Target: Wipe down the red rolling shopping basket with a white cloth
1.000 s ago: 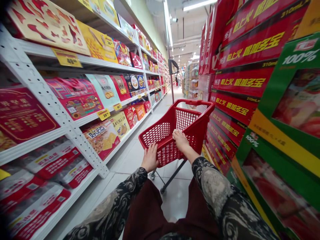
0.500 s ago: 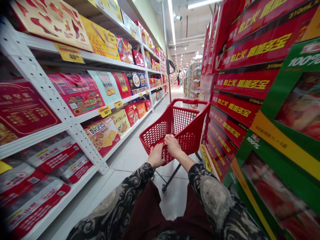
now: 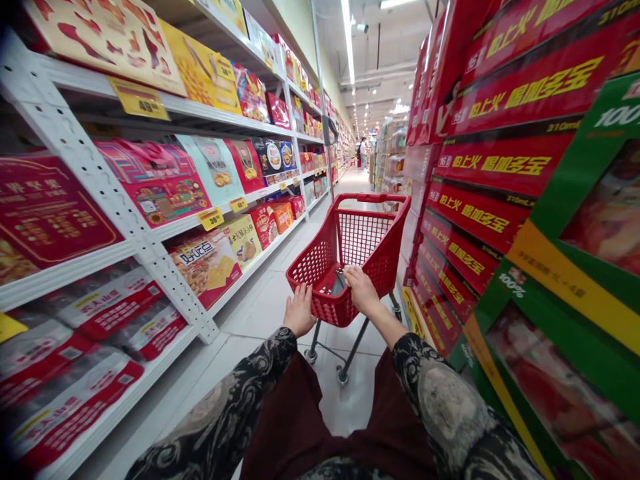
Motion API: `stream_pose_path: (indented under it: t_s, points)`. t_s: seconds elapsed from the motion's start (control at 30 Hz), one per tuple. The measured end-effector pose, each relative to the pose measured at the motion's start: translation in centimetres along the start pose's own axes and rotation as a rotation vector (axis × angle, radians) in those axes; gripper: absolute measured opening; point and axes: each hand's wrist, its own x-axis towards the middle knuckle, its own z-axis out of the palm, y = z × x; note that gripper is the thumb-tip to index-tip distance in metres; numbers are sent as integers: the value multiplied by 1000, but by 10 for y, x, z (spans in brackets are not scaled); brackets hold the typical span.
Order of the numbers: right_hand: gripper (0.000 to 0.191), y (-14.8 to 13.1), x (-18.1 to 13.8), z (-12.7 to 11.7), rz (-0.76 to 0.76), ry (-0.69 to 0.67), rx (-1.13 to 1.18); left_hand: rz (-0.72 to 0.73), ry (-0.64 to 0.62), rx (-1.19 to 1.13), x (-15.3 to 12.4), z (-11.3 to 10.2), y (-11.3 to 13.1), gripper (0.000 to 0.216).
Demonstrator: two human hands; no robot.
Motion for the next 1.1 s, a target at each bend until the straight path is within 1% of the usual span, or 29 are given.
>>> stream_pose_path:
  t_s: [0.07, 0.13, 0.2, 0.3, 0.43, 0.57, 0.67, 0.77, 0.87, 0.93, 1.0, 1.03, 1.1]
  points:
    - [41, 1, -1, -6, 7, -20, -22, 30, -8, 1, 1, 0, 11, 77]
    - [39, -2, -5, -11, -2, -69, -33, 58, -22, -3, 2, 0, 19, 79]
    - [38, -6, -12, -13, -16, -117, -41, 87, -41, -7, 4, -1, 26, 82]
    - [40, -14, -24, -15, -6, -144, -67, 135, -66, -6, 8, -4, 32, 84]
    - [43, -17, -28, -23, 62, -169, -104, 195, -73, -2, 11, -10, 36, 76]
    - [36, -22, -16, -31, 172, -244, -150, 225, -100, 4, 13, -18, 42, 76]
    - [30, -37, -7, -23, 208, -263, -162, 213, -141, 23, 12, -21, 44, 82]
    - [34, -50, -7, -9, 180, -242, -165, 208, -163, 38, 10, -21, 42, 85]
    - [38, -46, -15, -2, 141, -194, -189, 234, -126, 33, 9, -19, 34, 82]
    - [39, -33, -22, -4, 124, -163, -197, 174, -73, 11, 9, -17, 26, 77]
    - [39, -20, -26, -8, 110, -140, -191, 67, -36, -13, 10, -14, 19, 74]
    - [40, -16, -27, -10, 113, -130, -181, 27, -32, -20, 11, -13, 15, 73]
    - [42, -17, -24, -10, 128, -121, -143, 6, -39, -30, 12, -11, 10, 76]
